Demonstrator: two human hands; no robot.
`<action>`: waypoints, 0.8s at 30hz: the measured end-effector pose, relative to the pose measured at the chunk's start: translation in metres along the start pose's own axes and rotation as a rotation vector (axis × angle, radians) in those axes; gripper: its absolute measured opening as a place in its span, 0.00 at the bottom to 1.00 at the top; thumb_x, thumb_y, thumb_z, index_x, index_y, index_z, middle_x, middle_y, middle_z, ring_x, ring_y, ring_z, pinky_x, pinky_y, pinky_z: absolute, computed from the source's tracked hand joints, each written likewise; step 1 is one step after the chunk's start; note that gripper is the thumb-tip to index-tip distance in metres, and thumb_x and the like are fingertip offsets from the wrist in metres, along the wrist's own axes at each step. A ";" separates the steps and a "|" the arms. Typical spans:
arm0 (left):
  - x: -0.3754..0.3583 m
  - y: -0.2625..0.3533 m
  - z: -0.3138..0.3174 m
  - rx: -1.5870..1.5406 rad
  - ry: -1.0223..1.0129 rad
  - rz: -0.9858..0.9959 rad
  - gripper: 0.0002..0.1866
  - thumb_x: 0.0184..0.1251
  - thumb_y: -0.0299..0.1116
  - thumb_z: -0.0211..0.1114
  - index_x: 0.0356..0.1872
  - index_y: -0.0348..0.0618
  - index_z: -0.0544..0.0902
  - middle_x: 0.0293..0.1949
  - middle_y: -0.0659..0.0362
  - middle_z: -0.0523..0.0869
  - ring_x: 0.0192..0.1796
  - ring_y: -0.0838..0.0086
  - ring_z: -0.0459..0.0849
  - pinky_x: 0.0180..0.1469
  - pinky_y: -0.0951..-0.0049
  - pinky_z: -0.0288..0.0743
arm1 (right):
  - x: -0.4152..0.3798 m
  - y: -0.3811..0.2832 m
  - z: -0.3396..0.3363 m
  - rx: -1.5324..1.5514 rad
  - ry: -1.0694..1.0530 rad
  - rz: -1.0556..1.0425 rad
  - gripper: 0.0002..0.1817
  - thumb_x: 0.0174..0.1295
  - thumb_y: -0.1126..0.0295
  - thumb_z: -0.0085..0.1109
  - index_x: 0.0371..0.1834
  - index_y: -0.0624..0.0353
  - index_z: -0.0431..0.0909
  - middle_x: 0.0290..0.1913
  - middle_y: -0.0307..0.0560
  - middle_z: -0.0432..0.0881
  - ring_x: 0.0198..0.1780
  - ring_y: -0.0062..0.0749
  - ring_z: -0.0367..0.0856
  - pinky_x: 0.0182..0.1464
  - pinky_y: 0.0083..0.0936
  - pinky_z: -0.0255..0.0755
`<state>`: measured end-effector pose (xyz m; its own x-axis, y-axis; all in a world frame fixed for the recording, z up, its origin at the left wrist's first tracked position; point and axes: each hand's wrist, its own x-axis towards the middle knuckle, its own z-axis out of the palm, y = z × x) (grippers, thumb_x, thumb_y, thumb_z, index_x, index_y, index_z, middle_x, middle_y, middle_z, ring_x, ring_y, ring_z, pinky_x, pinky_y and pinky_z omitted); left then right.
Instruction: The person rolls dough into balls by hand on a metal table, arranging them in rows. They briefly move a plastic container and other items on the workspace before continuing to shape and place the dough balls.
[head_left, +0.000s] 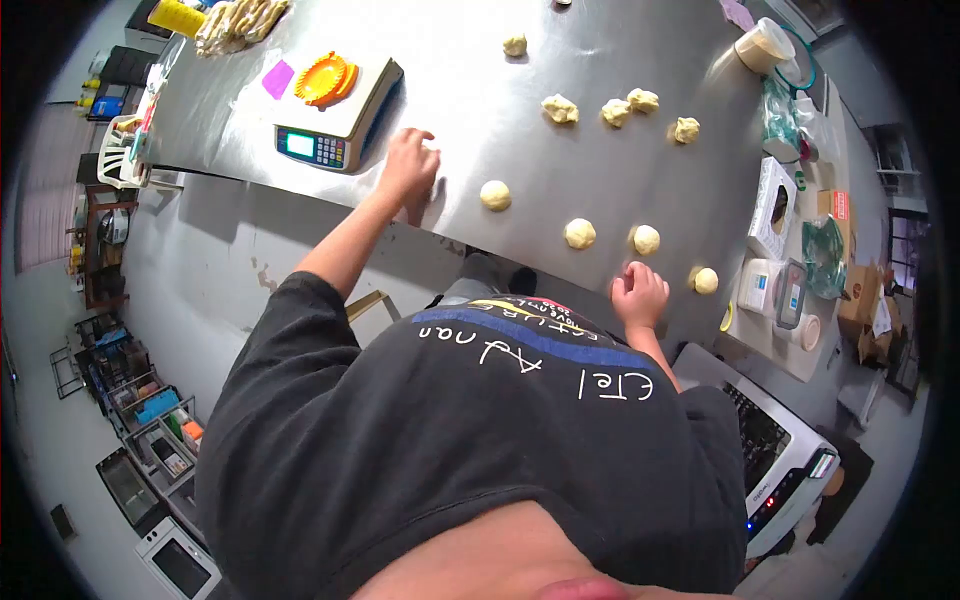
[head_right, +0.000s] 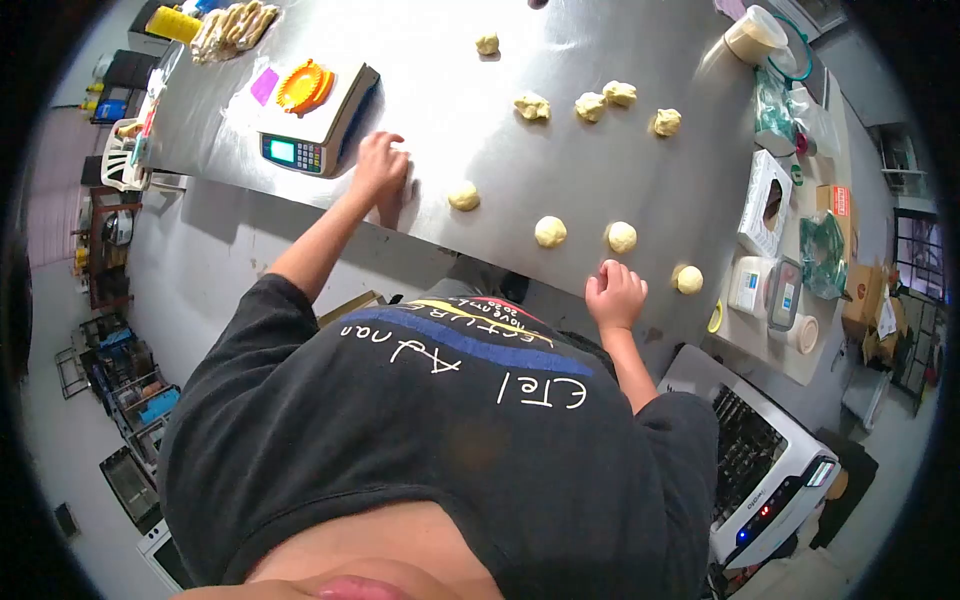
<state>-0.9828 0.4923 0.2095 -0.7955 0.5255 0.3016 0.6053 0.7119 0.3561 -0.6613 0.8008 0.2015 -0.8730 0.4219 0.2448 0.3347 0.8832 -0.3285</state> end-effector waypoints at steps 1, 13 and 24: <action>-0.002 0.009 0.006 0.065 0.027 0.072 0.11 0.59 0.37 0.60 0.35 0.40 0.81 0.44 0.47 0.79 0.55 0.54 0.72 0.60 0.59 0.64 | 0.000 0.000 0.000 -0.002 -0.001 -0.002 0.10 0.44 0.64 0.59 0.28 0.48 0.70 0.25 0.34 0.74 0.31 0.35 0.74 0.36 0.35 0.61; 0.047 0.023 0.012 0.175 -0.291 -0.079 0.12 0.54 0.40 0.57 0.24 0.44 0.84 0.30 0.52 0.84 0.37 0.58 0.83 0.42 0.60 0.78 | 0.001 -0.004 -0.002 -0.077 -0.042 -0.002 0.09 0.45 0.65 0.58 0.29 0.48 0.69 0.27 0.36 0.74 0.31 0.36 0.73 0.38 0.35 0.63; 0.033 -0.008 -0.021 -0.157 -0.649 -0.452 0.21 0.65 0.43 0.53 0.50 0.36 0.76 0.49 0.48 0.78 0.52 0.58 0.79 0.54 0.62 0.74 | 0.000 -0.002 -0.002 -0.027 -0.004 -0.012 0.09 0.45 0.65 0.58 0.28 0.49 0.70 0.26 0.36 0.74 0.32 0.36 0.74 0.39 0.35 0.63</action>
<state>-1.0132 0.4942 0.2349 -0.7927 0.4023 -0.4579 0.1792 0.8719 0.4558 -0.6610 0.7997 0.2037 -0.8782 0.4109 0.2449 0.3342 0.8934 -0.3004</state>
